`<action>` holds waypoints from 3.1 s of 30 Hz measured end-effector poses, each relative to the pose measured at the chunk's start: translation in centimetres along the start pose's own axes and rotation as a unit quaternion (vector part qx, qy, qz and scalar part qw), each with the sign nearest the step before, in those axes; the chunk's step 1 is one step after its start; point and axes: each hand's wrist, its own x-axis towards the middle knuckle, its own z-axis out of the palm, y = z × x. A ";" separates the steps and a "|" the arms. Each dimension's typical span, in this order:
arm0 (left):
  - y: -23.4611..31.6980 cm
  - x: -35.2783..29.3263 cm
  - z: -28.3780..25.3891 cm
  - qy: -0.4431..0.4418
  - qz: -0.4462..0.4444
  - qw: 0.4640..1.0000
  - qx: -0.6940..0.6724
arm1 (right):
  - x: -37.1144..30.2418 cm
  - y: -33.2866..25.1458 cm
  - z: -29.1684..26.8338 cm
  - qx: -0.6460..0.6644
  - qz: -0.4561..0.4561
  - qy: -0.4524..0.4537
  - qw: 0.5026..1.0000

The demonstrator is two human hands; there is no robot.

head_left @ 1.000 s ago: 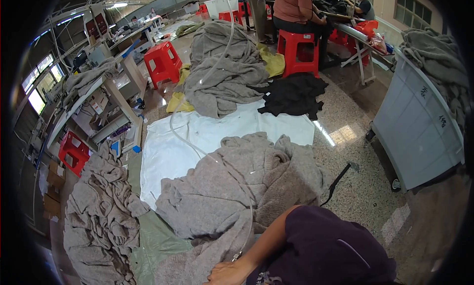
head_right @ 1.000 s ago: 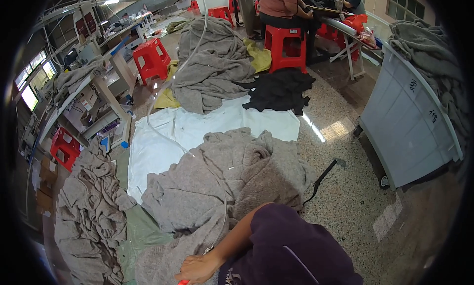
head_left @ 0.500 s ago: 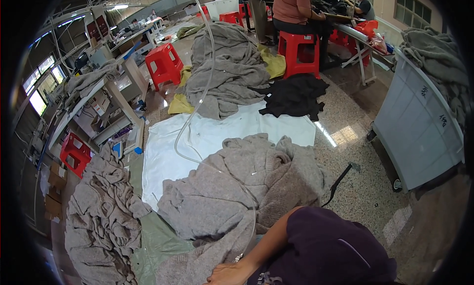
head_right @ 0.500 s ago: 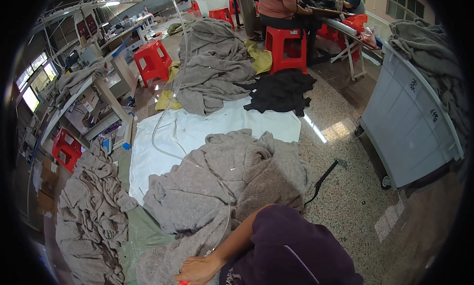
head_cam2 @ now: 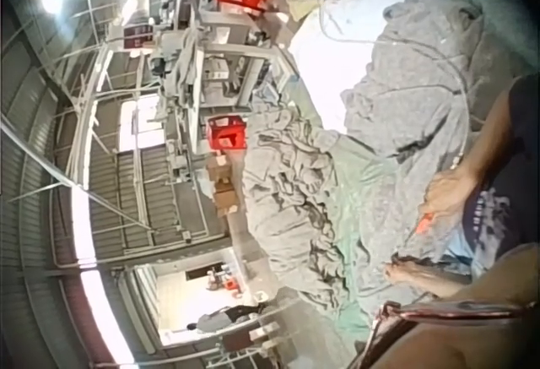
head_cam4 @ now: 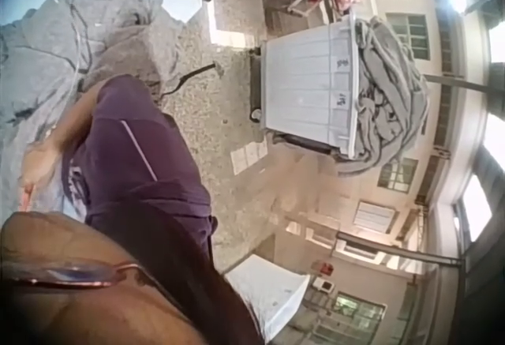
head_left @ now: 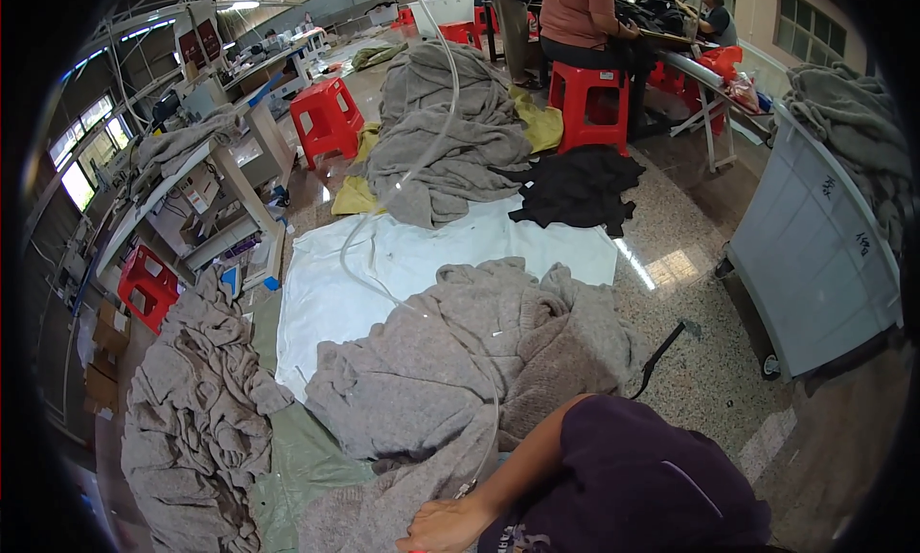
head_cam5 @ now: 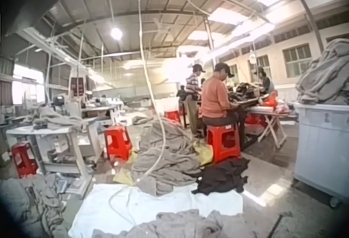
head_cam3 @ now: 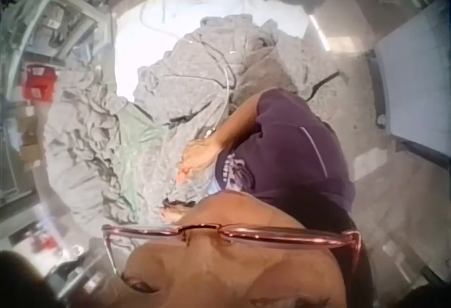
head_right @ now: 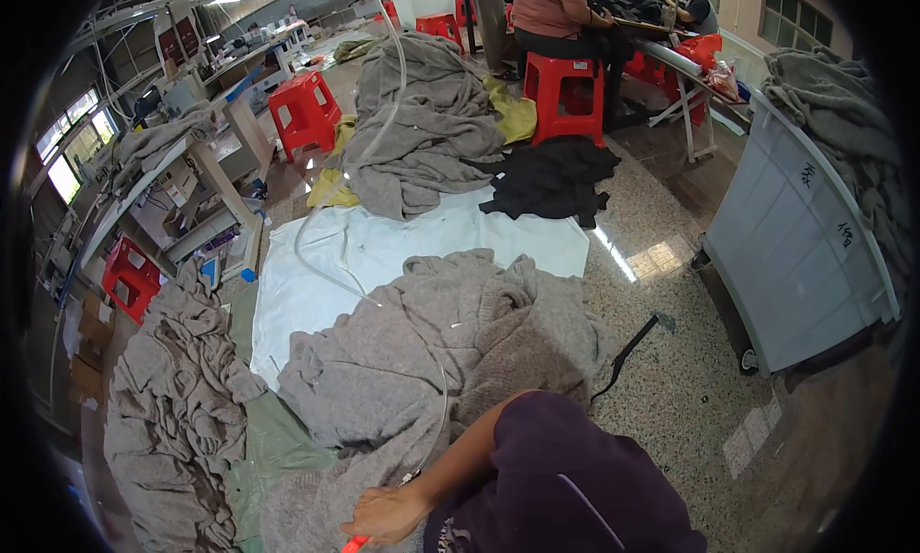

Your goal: Trim excess threads and clean fabric pieces using a handheld trimmer.

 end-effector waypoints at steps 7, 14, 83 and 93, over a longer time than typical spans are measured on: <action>-2.6 3.4 4.6 -0.011 0.010 0.999 -0.051 | 0.1 0.6 0.5 0.046 0.000 0.060 0.997; -3.8 5.6 11.6 -0.088 0.039 0.988 -0.122 | -0.1 0.2 0.0 0.054 0.008 0.055 0.997; 10.0 -1.2 4.7 -0.449 0.079 0.889 0.033 | -2.1 2.7 0.4 0.049 0.128 0.144 0.980; 8.0 1.2 4.0 -0.420 0.026 0.906 0.038 | -1.9 3.5 1.4 0.065 0.083 0.221 0.970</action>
